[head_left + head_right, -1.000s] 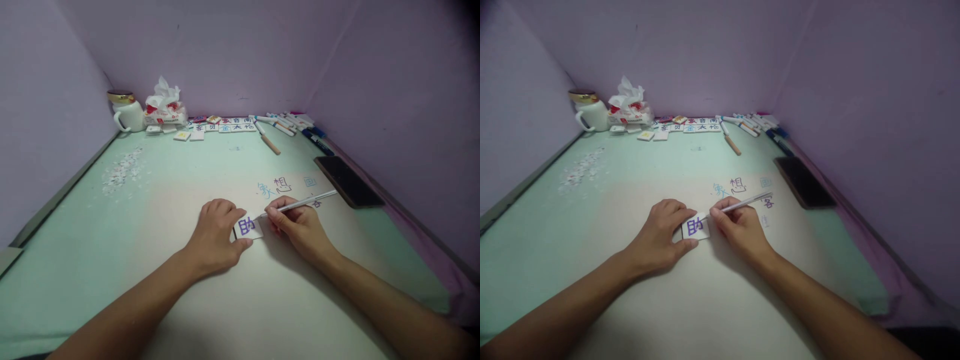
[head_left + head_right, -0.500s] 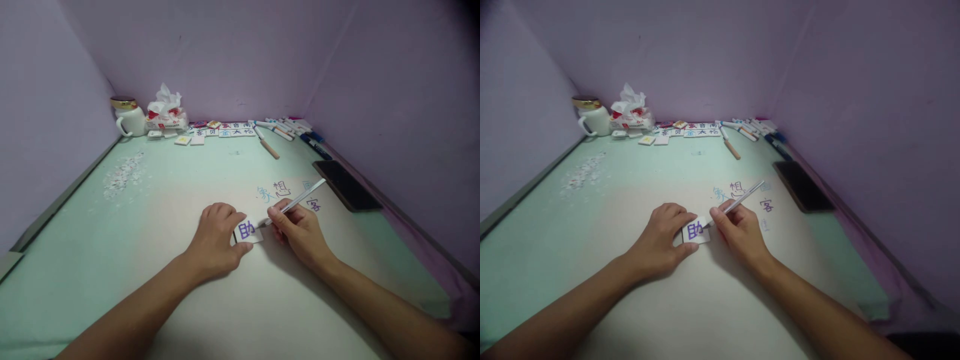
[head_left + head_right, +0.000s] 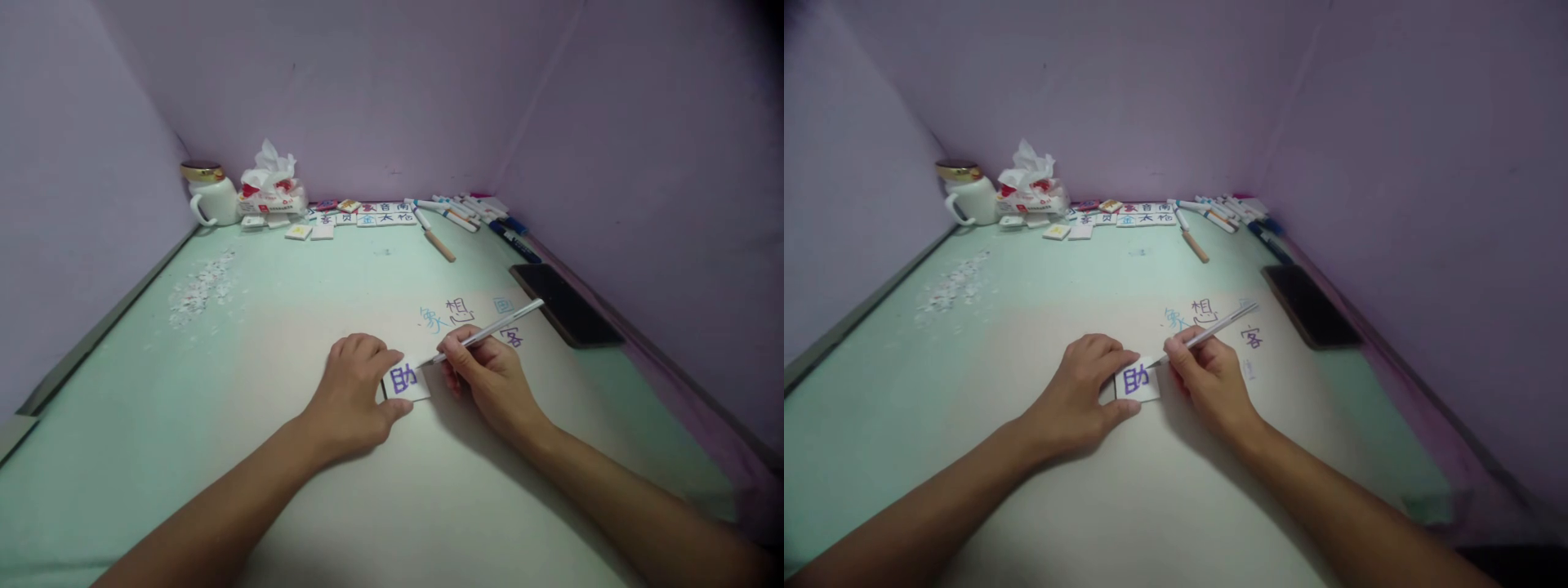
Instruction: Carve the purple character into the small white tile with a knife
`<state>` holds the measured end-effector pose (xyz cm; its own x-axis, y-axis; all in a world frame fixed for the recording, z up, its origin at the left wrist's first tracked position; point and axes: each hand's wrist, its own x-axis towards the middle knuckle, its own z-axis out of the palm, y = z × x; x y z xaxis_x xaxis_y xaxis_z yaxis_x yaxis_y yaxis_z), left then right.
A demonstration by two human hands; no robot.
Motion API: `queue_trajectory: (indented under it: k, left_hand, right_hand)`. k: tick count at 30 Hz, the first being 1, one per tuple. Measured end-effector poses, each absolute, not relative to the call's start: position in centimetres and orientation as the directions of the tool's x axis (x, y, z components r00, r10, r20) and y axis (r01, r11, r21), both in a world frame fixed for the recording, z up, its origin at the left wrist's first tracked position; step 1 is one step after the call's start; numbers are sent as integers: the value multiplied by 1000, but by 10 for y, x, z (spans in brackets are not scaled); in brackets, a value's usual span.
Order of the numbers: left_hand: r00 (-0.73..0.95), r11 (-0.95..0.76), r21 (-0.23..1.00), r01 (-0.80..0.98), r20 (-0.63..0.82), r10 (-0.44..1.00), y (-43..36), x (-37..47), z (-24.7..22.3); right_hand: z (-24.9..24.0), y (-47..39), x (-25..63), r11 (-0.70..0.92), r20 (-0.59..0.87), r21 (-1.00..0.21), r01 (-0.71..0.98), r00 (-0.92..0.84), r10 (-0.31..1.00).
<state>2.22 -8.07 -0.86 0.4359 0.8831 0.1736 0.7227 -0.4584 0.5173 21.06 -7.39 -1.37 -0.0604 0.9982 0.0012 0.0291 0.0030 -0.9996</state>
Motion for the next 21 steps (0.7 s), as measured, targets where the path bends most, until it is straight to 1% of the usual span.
queue_trajectory:
  k: [4, 7, 13, 18, 21]
  left_hand:
    - [483, -489, 555, 673, 170, 859, -80, 21, -8]
    - [520, -509, 575, 641, 163, 839, -79, 19, -7]
    - [466, -426, 539, 726, 68, 882, -78, 16, -4]
    - [485, -434, 545, 717, 56, 872, -76, 16, -3]
    - [478, -425, 548, 721, 51, 877, -76, 17, -3]
  right_hand:
    - [-10, -68, 209, 68, 60, -996, 51, -143, 988]
    - [-12, -62, 206, 93, 84, -995, 35, -201, 976]
    - [-19, -61, 207, 74, 64, -996, 45, -183, 981]
    - [-20, -63, 210, 94, 71, -991, 96, -218, 973]
    - [-22, -63, 211, 141, 101, -979, 150, -248, 963]
